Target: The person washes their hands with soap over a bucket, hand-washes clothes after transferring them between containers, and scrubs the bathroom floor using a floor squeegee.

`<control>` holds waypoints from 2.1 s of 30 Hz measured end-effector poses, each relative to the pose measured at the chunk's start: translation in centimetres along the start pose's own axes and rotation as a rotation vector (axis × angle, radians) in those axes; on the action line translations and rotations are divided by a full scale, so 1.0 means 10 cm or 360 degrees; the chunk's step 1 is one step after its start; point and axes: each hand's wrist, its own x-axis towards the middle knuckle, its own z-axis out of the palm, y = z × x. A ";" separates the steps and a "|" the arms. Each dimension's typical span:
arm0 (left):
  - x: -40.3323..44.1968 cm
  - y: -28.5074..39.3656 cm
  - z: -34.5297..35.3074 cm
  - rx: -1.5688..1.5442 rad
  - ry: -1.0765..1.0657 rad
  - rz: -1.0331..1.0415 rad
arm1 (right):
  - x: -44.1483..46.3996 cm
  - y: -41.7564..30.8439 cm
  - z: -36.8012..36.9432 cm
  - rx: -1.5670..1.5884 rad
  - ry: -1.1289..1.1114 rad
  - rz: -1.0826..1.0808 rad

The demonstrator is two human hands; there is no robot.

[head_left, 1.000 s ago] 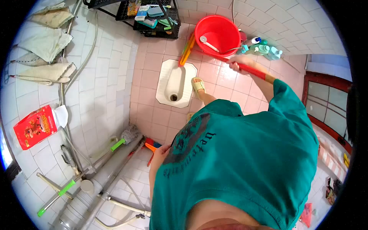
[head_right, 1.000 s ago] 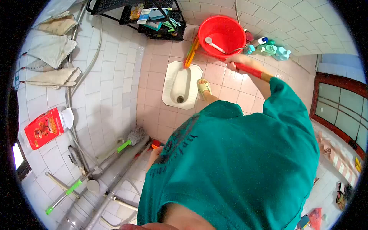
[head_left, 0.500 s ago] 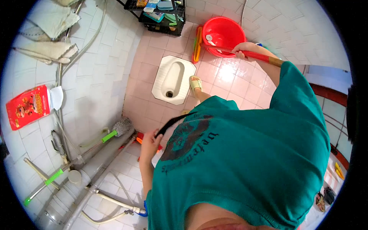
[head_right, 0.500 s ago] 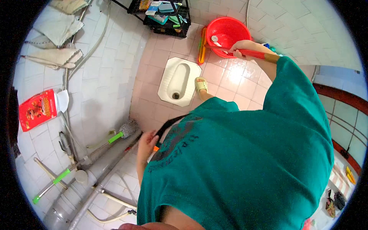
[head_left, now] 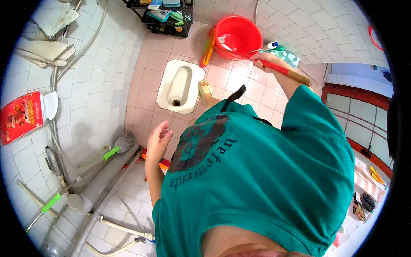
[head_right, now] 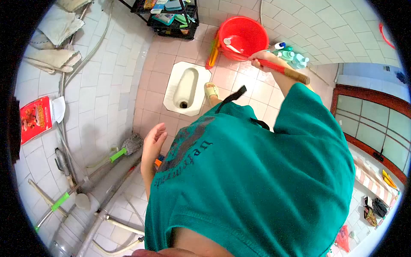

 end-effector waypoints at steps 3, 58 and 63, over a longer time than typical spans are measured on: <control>-0.01 0.03 -0.07 -0.0108 0.0012 -0.0136 | 0.12 0.10 0.06 -0.0092 -0.0246 -0.0239; 3.37 2.29 -0.79 -0.1230 0.1301 0.0511 | 3.01 -1.68 2.78 0.0577 0.0176 0.0080; 3.11 2.12 -0.87 -0.1332 0.1494 0.0311 | 3.08 -1.15 2.83 -0.0194 -0.0089 -0.0134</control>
